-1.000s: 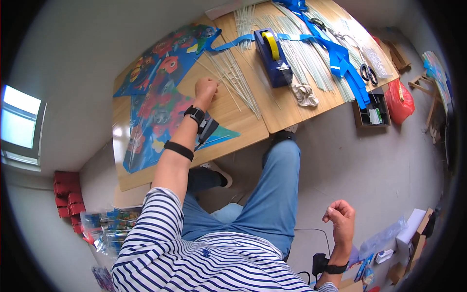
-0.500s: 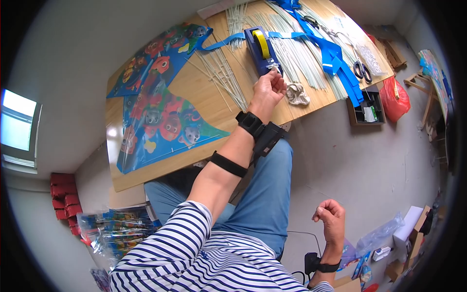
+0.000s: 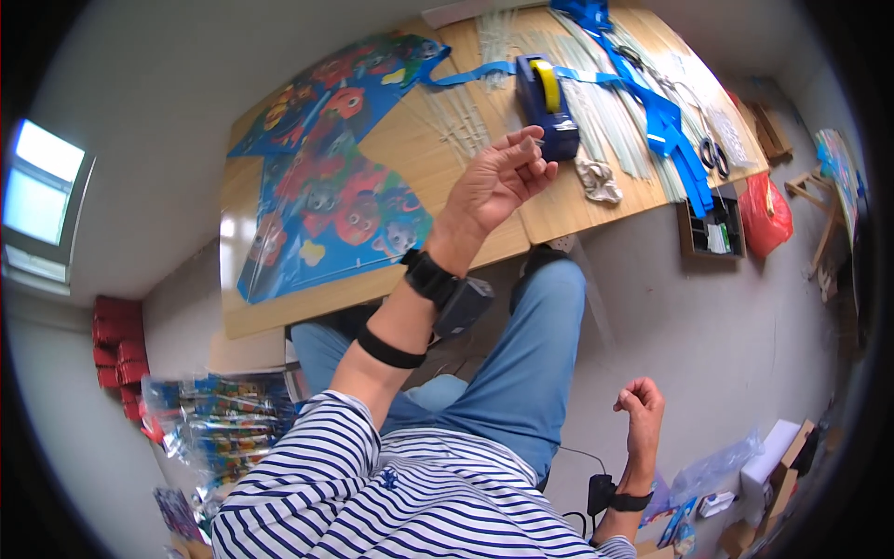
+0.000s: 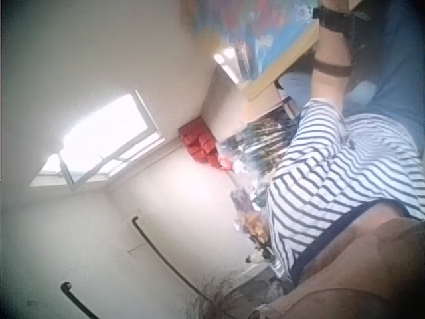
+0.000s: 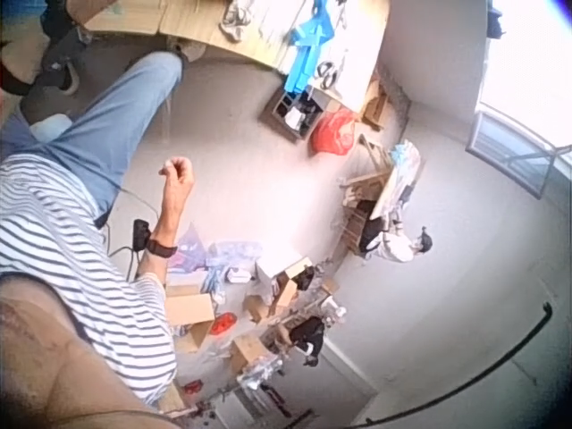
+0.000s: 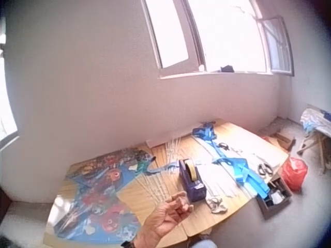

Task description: The person is assembling a kite by attaching a plastic film with a printed design to a thin wooden or plastic frame using tape from a dispenser.

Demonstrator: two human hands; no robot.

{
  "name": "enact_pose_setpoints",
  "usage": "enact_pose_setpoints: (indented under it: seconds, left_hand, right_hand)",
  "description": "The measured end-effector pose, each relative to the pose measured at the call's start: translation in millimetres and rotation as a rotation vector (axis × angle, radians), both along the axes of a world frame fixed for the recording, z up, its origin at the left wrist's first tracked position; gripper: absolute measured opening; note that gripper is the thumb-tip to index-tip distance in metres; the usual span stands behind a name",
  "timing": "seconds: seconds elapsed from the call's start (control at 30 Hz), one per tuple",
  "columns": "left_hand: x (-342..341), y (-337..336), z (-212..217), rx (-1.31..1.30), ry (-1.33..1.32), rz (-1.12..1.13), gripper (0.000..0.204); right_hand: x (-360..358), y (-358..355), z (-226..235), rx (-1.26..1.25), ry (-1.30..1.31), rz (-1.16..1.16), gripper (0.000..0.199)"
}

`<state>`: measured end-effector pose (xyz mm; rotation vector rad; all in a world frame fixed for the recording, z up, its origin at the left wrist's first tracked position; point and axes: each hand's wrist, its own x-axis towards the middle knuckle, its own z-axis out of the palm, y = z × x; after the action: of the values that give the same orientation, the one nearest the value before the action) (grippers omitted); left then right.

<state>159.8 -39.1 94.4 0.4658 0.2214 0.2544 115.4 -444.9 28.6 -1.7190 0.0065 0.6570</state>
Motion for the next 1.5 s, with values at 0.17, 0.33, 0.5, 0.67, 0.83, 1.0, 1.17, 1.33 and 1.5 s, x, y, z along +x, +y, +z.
enact_pose_setpoints:
  seconds: [0.17, 0.33, 0.5, 0.67, 0.83, 1.0, 1.17, 1.33, 1.5]
  left_hand:
    - [-109, 47, 40, 0.188, -0.279, 0.012, 0.008]
    - [-236, 74, 70, 0.415, -0.159, 0.466, 0.006]
    - [-365, 110, 34, 0.36, -0.131, 0.715, 0.016]
    - [-447, 110, 21, 0.392, -0.054, 0.826, 0.023]
    - [-481, 110, 3, 0.606, 0.211, 0.933, 0.011]
    - [-476, 112, -8, 0.722, 0.423, 1.051, 0.011]
    - [-468, 119, -7, 0.656, 0.398, 1.051, 0.014]
    - [-463, 128, -23, 0.566, 0.223, 0.872, 0.016]
    - [-460, 130, -14, 0.59, 0.28, 0.967, 0.008]
  right_hand:
    - [7, 41, 26, 0.005, -0.058, 0.216, 0.004]
    - [9, 108, 54, 0.023, -0.166, 0.412, 0.007]
    - [-2, 177, 83, 0.161, -0.184, 0.618, 0.006]
    - [-19, 233, 97, 0.132, -0.208, 0.783, 0.009]
    - [-19, 264, 101, 0.144, -0.217, 0.834, 0.017]
    - [-12, 280, 107, 0.11, -0.226, 0.82, 0.015]
    - [0, 283, 104, 0.111, -0.355, 0.761, 0.009]
    - [11, 279, 117, 0.144, -0.265, 0.66, 0.009]
    - [15, 296, 109, 0.195, -0.251, 0.699, 0.015]
